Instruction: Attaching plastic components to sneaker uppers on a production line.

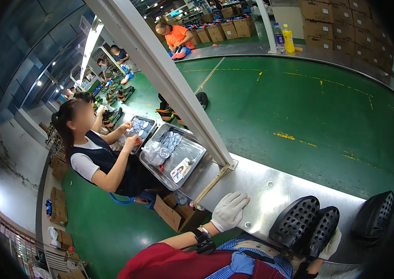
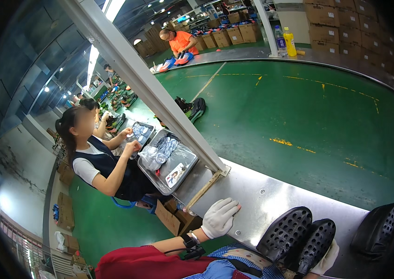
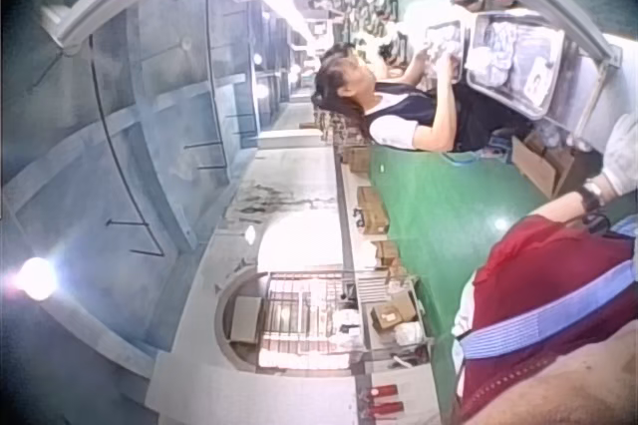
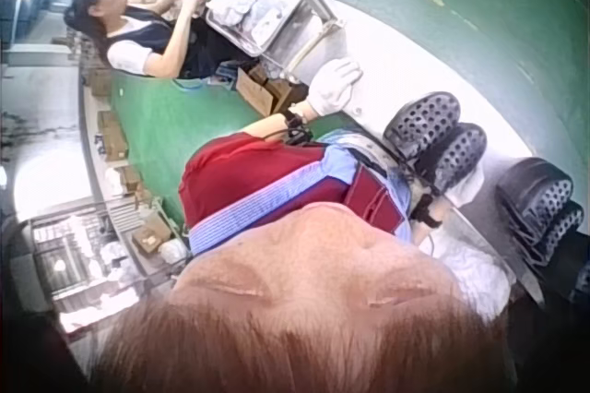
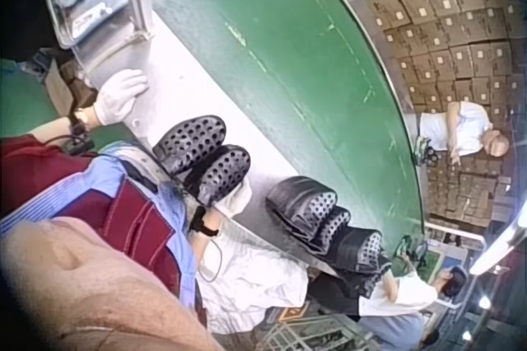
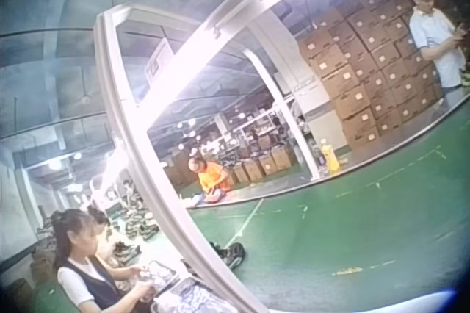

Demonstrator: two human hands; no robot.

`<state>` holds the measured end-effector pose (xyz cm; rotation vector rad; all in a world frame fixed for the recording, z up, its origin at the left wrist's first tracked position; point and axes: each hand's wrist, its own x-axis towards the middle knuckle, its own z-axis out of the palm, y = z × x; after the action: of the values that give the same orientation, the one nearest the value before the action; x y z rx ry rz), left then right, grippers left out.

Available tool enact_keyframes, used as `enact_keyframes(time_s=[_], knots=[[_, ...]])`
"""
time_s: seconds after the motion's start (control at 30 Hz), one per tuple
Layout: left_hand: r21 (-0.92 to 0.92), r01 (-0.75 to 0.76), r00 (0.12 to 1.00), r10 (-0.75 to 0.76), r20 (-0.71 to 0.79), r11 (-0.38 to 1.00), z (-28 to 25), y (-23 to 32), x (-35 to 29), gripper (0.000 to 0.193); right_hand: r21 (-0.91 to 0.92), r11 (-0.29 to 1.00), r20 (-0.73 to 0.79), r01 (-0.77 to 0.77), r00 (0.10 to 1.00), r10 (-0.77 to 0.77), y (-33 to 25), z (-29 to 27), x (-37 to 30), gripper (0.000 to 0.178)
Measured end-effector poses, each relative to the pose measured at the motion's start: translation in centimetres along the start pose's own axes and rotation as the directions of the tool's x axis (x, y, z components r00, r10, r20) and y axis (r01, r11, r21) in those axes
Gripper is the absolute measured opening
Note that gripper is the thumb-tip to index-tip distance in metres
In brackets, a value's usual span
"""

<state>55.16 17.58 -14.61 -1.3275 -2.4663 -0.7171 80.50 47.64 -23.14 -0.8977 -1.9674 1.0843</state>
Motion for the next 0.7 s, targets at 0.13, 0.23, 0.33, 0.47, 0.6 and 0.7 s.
enact_keyframes(time_s=[0.13,0.23,0.33,0.47,0.6,0.7], knots=[[0.006,0.003,1.0,-0.003,0.008,1.0,0.0,-0.1,-0.1,0.042,0.017,0.999,0.01,-0.037,0.999,0.037,0.1,0.1,0.1,0.03],[0.007,0.003,1.0,-0.003,0.011,1.0,0.0,0.0,0.0,0.041,-0.009,0.999,0.016,-0.036,0.999,0.036,-0.3,0.1,0.1,0.03],[0.006,-0.011,1.0,0.011,0.001,1.0,0.3,-0.1,0.1,0.04,0.124,0.991,-0.09,-0.058,0.994,0.069,-0.4,0.6,0.0,0.03],[-0.011,-0.021,1.0,0.021,-0.022,1.0,0.0,0.1,0.2,0.038,0.01,1.0,-0.07,-0.005,0.998,0.005,-1.6,0.4,0.3,0.022],[-0.016,-0.017,1.0,0.017,-0.015,1.0,0.0,0.1,0.3,0.035,-0.052,0.998,-0.063,0.029,0.997,-0.032,-0.3,-0.1,0.4,0.023],[-0.001,-0.011,1.0,0.011,-0.029,1.0,0.4,-0.2,0.5,0.033,-0.233,0.967,0.007,0.103,0.995,-0.104,-1.4,-0.4,0.8,0.025]])
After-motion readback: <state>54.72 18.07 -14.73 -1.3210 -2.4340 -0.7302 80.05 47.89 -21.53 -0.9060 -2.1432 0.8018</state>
